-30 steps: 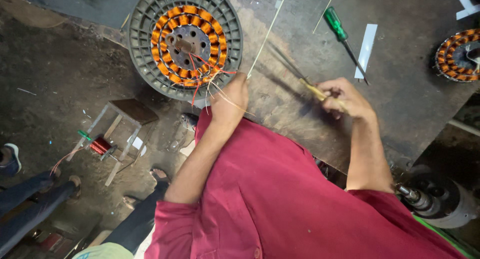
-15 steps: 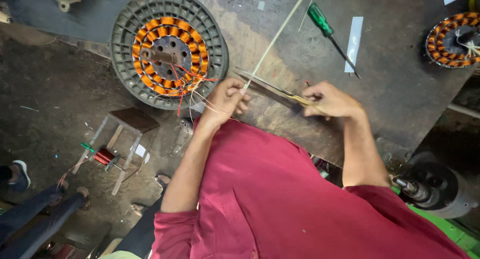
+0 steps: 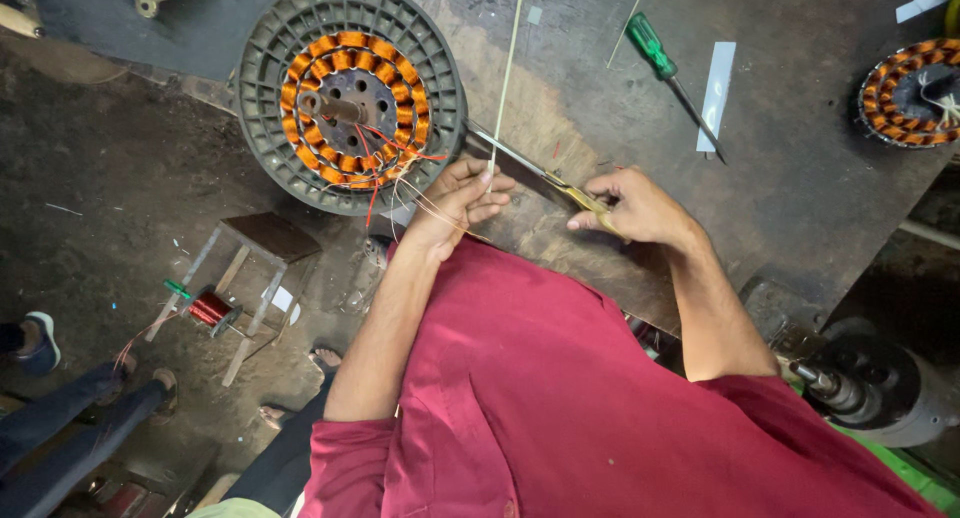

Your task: The person works on an electric motor stator, using a screwdriver to adjust copper windings and a wooden stick to separate and organize wires. They also use scissors to trim excess wire and continue manipulating the windings by hand.

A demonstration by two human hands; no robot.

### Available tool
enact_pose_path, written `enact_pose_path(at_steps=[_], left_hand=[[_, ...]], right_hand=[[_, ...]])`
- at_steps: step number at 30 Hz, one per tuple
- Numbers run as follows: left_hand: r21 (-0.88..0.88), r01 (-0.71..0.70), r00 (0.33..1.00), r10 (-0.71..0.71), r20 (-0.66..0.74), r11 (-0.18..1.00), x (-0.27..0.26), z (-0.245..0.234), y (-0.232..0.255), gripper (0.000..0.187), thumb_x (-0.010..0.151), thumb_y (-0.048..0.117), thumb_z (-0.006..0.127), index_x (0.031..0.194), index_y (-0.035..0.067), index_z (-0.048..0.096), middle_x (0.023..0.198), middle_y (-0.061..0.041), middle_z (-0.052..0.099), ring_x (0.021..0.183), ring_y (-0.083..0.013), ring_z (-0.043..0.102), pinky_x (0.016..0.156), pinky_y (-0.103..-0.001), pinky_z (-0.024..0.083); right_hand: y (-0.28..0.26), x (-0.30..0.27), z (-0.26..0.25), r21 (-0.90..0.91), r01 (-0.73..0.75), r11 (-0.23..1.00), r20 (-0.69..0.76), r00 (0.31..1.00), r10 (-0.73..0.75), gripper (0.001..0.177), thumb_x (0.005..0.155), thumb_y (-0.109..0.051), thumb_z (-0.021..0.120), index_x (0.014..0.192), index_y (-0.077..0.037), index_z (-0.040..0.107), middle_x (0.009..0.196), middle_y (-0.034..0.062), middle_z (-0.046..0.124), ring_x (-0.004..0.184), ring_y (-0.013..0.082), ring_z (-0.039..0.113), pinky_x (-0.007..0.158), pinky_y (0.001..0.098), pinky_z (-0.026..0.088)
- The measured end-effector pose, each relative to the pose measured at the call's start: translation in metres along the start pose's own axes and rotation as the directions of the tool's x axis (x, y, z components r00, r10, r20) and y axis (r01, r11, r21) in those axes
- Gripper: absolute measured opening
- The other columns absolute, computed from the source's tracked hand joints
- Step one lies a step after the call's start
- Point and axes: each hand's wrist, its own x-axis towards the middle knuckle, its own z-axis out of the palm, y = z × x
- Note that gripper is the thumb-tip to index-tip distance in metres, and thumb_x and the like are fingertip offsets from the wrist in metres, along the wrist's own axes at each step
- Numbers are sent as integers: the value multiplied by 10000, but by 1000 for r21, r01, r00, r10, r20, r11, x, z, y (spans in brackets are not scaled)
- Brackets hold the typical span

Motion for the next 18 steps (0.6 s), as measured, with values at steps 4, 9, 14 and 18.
enact_pose_path(at_steps=[4, 9, 14, 18], left_hand=[[105, -29, 1000, 29, 0, 994, -2, 3, 3, 248, 988, 182, 690, 1179, 36, 629, 1103, -152, 757, 906, -161, 747, 792, -269, 617], [261, 8, 1000, -6, -8, 965, -7, 5, 11, 259, 971, 185, 683, 1158, 8, 660, 1032, -145, 769, 850, -161, 764, 752, -260, 624], [303, 23, 999, -36, 36, 953, -11, 7, 17, 218, 956, 156, 689, 1087, -17, 716, 982, -143, 787, 807, -155, 768, 723, -262, 627], [305, 23, 998, -40, 48, 952, -10, 5, 16, 195, 951, 142, 693, 1068, -11, 725, 961, -142, 790, 788, -151, 762, 707, -264, 627]], right_hand=[[18, 0, -6, 171, -122, 978, 106, 989, 105, 350, 762, -364, 835, 814, -56, 678, 555, -69, 487, 489, 61, 452, 425, 310, 366], [45, 5, -7, 155, 38, 987, 228, 971, -73, 569, 740, -547, 843, 727, -43, 580, 613, -57, 412, 560, 73, 402, 483, 310, 319], [52, 9, 5, 107, 124, 986, 210, 967, -144, 635, 667, -644, 819, 827, -51, 656, 651, -48, 469, 620, 96, 454, 548, 319, 373], [43, 8, 8, 48, 111, 993, 194, 974, -118, 715, 618, -660, 810, 962, -41, 708, 679, -38, 527, 656, 114, 509, 575, 332, 413]])
